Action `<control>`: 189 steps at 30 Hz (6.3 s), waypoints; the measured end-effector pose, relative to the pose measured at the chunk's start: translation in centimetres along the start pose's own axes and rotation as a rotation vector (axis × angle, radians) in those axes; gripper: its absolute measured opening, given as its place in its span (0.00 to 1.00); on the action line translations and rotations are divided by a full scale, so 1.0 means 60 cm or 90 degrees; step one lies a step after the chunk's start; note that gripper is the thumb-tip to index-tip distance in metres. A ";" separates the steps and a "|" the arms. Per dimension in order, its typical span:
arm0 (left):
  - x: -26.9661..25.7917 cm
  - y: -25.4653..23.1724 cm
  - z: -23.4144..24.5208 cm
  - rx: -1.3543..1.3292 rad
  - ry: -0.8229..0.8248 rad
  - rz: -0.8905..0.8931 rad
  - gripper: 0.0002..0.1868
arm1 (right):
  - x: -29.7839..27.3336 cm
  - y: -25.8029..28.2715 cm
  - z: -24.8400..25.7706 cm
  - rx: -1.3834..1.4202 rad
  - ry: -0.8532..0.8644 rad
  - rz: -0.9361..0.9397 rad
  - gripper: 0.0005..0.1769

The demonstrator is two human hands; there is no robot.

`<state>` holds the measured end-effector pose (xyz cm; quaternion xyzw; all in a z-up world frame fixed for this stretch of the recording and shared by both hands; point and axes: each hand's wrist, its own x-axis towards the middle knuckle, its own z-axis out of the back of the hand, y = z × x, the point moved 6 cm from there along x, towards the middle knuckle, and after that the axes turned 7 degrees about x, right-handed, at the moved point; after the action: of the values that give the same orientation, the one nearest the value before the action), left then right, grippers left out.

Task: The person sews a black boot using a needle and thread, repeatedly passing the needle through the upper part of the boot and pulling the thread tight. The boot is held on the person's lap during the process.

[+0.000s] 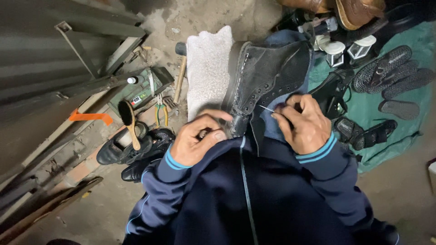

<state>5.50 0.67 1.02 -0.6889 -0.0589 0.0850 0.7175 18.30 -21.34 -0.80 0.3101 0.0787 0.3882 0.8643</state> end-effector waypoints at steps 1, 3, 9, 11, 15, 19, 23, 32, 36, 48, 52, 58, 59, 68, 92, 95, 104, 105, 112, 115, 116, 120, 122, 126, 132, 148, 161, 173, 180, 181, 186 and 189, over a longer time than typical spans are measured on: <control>-0.009 0.013 -0.009 0.000 -0.005 -0.001 0.08 | -0.001 -0.003 0.001 0.000 0.002 0.004 0.05; -0.025 0.061 -0.032 0.054 0.016 0.121 0.04 | -0.005 -0.011 0.002 0.052 0.030 -0.004 0.07; -0.004 0.026 -0.058 0.357 0.010 0.018 0.08 | 0.007 0.010 0.003 0.881 -0.046 -0.179 0.17; -0.008 0.038 -0.068 0.397 0.003 0.015 0.08 | 0.007 0.006 -0.013 1.025 -0.044 -0.149 0.17; -0.006 0.030 -0.072 0.514 -0.020 -0.034 0.13 | -0.011 -0.097 -0.019 0.739 -0.066 -0.154 0.17; -0.009 0.052 -0.084 0.565 -0.005 -0.064 0.13 | -0.027 -0.140 -0.038 0.630 -0.079 -0.361 0.16; -0.009 0.059 -0.069 0.473 0.009 0.042 0.06 | 0.003 -0.070 -0.018 0.528 -0.095 -0.240 0.08; -0.023 0.008 0.012 0.337 -0.068 0.073 0.04 | 0.042 0.005 -0.084 0.432 0.099 -0.069 0.21; -0.035 -0.015 0.034 0.470 -0.097 0.131 0.15 | 0.039 -0.016 -0.106 0.384 0.218 -0.037 0.21; -0.051 -0.013 0.012 0.493 0.061 0.089 0.15 | 0.036 -0.028 -0.123 0.385 0.299 -0.263 0.15; -0.058 0.004 0.012 0.546 0.032 0.083 0.15 | 0.030 -0.032 -0.124 0.377 0.304 -0.263 0.15; -0.051 -0.003 0.007 0.606 0.039 0.063 0.15 | 0.025 -0.037 -0.128 0.366 0.305 -0.261 0.14; -0.049 -0.003 0.006 0.608 0.048 0.064 0.15 | 0.024 -0.037 -0.128 0.363 0.304 -0.261 0.14; -0.045 -0.008 0.000 0.652 0.055 0.048 0.17 | 0.021 -0.043 -0.133 0.352 0.290 -0.259 0.13; 0.013 0.004 -0.065 0.855 0.230 0.135 0.13 | 0.032 -0.019 -0.134 0.297 0.229 -0.182 0.23; -0.002 0.040 -0.046 0.765 0.238 0.187 0.25 | 0.052 0.005 -0.079 0.404 0.191 -0.138 0.14; -0.017 0.049 -0.026 0.705 0.147 0.067 0.31 | 0.018 -0.064 0.098 -0.018 -0.016 -0.058 0.09; -0.020 0.055 -0.026 0.731 0.148 0.084 0.32 | 0.009 -0.059 0.099 -0.128 -0.040 -0.004 0.10; -0.008 0.037 -0.022 0.682 0.120 0.133 0.20 | 0.029 0.005 0.004 -0.062 -0.080 0.124 0.09; -0.012 0.037 -0.015 0.674 0.102 0.132 0.20 | 0.038 0.005 -0.013 -0.102 -0.058 0.189 0.07; -0.014 0.036 -0.014 0.664 0.102 0.136 0.21 | 0.041 0.009 -0.007 -0.063 -0.036 0.184 0.07; -0.016 0.038 -0.013 0.648 0.100 0.142 0.23 | 0.058 0.014 0.025 0.250 0.076 0.069 0.04; -0.016 0.036 -0.013 0.648 0.097 0.141 0.22 | 0.071 0.023 0.041 0.488 0.140 -0.018 0.05; -0.018 0.045 -0.012 0.630 0.088 0.148 0.22 | 0.068 -0.011 0.023 0.736 0.230 -0.128 0.09; -0.023 0.053 -0.008 0.583 0.072 0.144 0.19 | 0.100 -0.042 -0.074 0.310 0.224 -0.166 0.05; -0.014 0.029 0.000 0.509 -0.027 0.117 0.15 | 0.080 -0.063 -0.176 0.355 0.404 -0.319 0.07; -0.022 0.030 -0.012 0.617 -0.046 0.068 0.08 | 0.084 -0.028 -0.118 0.162 0.349 -0.169 0.09; 0.017 0.028 -0.009 0.832 0.011 0.106 0.21 | 0.085 -0.006 -0.108 0.148 0.333 -0.065 0.10; -0.024 0.011 0.070 1.020 -0.085 0.208 0.37 | 0.090 -0.022 -0.114 0.247 0.253 -0.089 0.07; -0.034 0.009 0.084 1.020 -0.081 0.208 0.37 | 0.081 -0.031 -0.116 0.249 0.253 -0.092 0.07; -0.087 0.044 0.159 0.914 -0.075 0.443 0.40 | 0.084 0.005 -0.063 0.236 0.141 0.026 0.10; -0.081 0.071 0.136 0.829 -0.088 0.422 0.33 | 0.071 -0.009 -0.018 0.128 0.104 0.014 0.14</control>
<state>-1.06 7.85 -2.72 -0.0976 0.1698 0.3587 0.9127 21.14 -17.99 -1.55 0.3636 0.1838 0.4116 0.8152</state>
